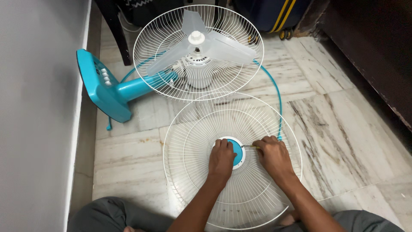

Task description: The person assembles a pedestal fan by attaching the front and rear wire cages to the fan head. They use a screwdriver to tighten the central nut securing the cages and then attach the blue plastic support ring to the front cage.

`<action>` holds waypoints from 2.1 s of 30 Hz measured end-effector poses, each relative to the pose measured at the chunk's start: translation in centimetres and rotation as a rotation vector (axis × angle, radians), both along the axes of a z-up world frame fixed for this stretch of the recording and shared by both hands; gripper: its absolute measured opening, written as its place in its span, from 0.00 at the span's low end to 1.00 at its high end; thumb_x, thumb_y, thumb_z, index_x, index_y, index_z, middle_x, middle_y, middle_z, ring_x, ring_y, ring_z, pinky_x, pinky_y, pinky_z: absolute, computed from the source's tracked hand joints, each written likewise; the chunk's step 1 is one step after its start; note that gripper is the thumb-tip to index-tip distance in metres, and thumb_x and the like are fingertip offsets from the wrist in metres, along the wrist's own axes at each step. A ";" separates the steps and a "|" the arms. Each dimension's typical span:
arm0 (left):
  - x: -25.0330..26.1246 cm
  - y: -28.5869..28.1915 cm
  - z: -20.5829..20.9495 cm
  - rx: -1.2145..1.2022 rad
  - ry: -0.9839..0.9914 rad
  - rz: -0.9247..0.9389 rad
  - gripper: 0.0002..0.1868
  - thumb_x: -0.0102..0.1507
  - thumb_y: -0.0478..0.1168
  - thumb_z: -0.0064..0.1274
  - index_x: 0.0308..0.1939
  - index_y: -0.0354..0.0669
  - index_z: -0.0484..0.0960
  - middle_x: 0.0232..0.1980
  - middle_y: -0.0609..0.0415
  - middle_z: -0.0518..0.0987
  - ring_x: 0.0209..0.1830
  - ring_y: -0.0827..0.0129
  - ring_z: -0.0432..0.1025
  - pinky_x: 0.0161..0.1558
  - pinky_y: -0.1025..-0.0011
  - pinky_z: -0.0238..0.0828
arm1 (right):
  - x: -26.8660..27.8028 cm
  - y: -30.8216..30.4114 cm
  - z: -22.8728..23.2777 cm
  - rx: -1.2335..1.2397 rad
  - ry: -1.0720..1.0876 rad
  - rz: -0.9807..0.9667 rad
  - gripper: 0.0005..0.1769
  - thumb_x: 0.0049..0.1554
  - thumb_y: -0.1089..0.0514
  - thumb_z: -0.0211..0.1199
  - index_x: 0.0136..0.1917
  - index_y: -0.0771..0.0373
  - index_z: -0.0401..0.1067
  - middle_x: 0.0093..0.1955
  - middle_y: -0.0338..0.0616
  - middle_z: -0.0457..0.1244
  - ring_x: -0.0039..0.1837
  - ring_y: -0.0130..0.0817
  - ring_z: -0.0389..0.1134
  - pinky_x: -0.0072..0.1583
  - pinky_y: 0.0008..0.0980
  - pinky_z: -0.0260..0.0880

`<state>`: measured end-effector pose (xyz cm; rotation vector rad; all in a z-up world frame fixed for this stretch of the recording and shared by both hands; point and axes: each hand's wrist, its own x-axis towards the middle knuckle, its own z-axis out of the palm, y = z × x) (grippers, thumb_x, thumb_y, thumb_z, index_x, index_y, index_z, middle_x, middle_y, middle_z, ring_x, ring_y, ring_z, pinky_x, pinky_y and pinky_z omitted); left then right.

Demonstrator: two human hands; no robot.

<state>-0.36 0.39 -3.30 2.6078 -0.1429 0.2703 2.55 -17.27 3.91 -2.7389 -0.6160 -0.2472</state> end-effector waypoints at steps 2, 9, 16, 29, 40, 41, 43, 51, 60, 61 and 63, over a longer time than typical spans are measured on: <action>0.0 0.0 0.1 -0.002 0.019 0.005 0.17 0.60 0.37 0.63 0.48 0.29 0.81 0.51 0.44 0.76 0.56 0.55 0.68 0.56 0.64 0.70 | 0.0 -0.1 0.0 0.001 -0.003 -0.002 0.12 0.49 0.65 0.67 0.47 0.58 0.82 0.46 0.43 0.71 0.54 0.42 0.69 0.58 0.44 0.68; -0.2 0.0 0.5 -0.036 0.021 0.006 0.16 0.59 0.36 0.63 0.47 0.28 0.81 0.52 0.43 0.77 0.56 0.55 0.69 0.55 0.64 0.71 | 0.1 -0.2 0.1 -0.003 -0.007 -0.009 0.12 0.48 0.65 0.67 0.47 0.58 0.82 0.46 0.43 0.71 0.55 0.42 0.70 0.58 0.44 0.68; -0.3 0.0 0.7 -0.032 0.007 0.011 0.17 0.59 0.36 0.63 0.48 0.28 0.81 0.52 0.43 0.77 0.56 0.55 0.69 0.55 0.64 0.71 | 0.0 0.1 0.2 -0.031 0.004 -0.014 0.12 0.48 0.65 0.67 0.47 0.58 0.82 0.46 0.43 0.71 0.54 0.43 0.70 0.58 0.43 0.70; -0.4 0.1 0.6 -0.022 -0.042 0.010 0.18 0.57 0.33 0.64 0.48 0.27 0.81 0.51 0.42 0.77 0.56 0.54 0.68 0.56 0.64 0.70 | 2.0 2.6 1.7 -0.597 -0.017 0.158 0.06 0.49 0.66 0.62 0.39 0.59 0.78 0.47 0.44 0.68 0.52 0.39 0.71 0.50 0.39 0.72; -0.2 0.1 0.0 -0.076 0.004 0.001 0.17 0.55 0.31 0.64 0.46 0.28 0.80 0.52 0.41 0.76 0.56 0.52 0.68 0.58 0.63 0.69 | 5.4 4.6 1.8 -0.916 0.233 0.378 0.06 0.58 0.60 0.59 0.42 0.57 0.78 0.47 0.48 0.72 0.50 0.42 0.75 0.50 0.39 0.75; -0.1 0.1 -0.1 -0.089 0.021 -0.007 0.18 0.54 0.31 0.65 0.46 0.27 0.80 0.53 0.41 0.75 0.56 0.51 0.68 0.58 0.63 0.69 | 5.8 4.7 2.0 -0.924 0.257 0.391 0.06 0.57 0.60 0.59 0.44 0.58 0.77 0.48 0.48 0.71 0.51 0.42 0.75 0.50 0.40 0.75; 0.0 0.1 -0.3 -0.082 0.018 -0.010 0.19 0.53 0.30 0.64 0.47 0.27 0.80 0.53 0.41 0.75 0.56 0.51 0.67 0.57 0.62 0.69 | 6.4 4.8 2.4 -0.939 0.305 0.416 0.07 0.57 0.59 0.59 0.47 0.59 0.77 0.50 0.48 0.70 0.52 0.44 0.74 0.51 0.42 0.75; 0.2 0.0 -0.8 -0.044 0.029 -0.014 0.20 0.52 0.29 0.65 0.47 0.26 0.80 0.54 0.41 0.74 0.57 0.51 0.67 0.57 0.63 0.69 | 7.2 4.5 3.2 -1.013 0.262 0.527 0.16 0.55 0.59 0.62 0.57 0.60 0.71 0.49 0.46 0.70 0.52 0.43 0.74 0.51 0.42 0.74; 0.1 -0.3 -0.3 0.030 0.064 0.007 0.20 0.52 0.27 0.63 0.48 0.28 0.81 0.55 0.43 0.74 0.58 0.54 0.67 0.58 0.66 0.69 | 6.0 5.7 3.7 -1.113 0.124 0.651 0.08 0.58 0.59 0.59 0.42 0.56 0.79 0.45 0.44 0.71 0.52 0.41 0.74 0.52 0.40 0.73; 0.1 -0.3 -0.4 0.040 0.067 0.009 0.20 0.52 0.27 0.63 0.48 0.28 0.81 0.55 0.43 0.73 0.58 0.54 0.67 0.58 0.67 0.69 | 6.0 5.9 3.8 -1.124 0.146 0.645 0.08 0.57 0.59 0.59 0.42 0.56 0.79 0.45 0.44 0.70 0.52 0.41 0.73 0.52 0.40 0.73; 0.3 -0.3 -0.4 0.048 0.067 0.012 0.20 0.52 0.27 0.63 0.48 0.27 0.80 0.56 0.42 0.73 0.58 0.54 0.67 0.58 0.67 0.69 | 6.3 6.3 3.8 -1.084 0.251 0.531 0.08 0.57 0.59 0.58 0.46 0.57 0.78 0.46 0.45 0.71 0.51 0.42 0.74 0.52 0.40 0.74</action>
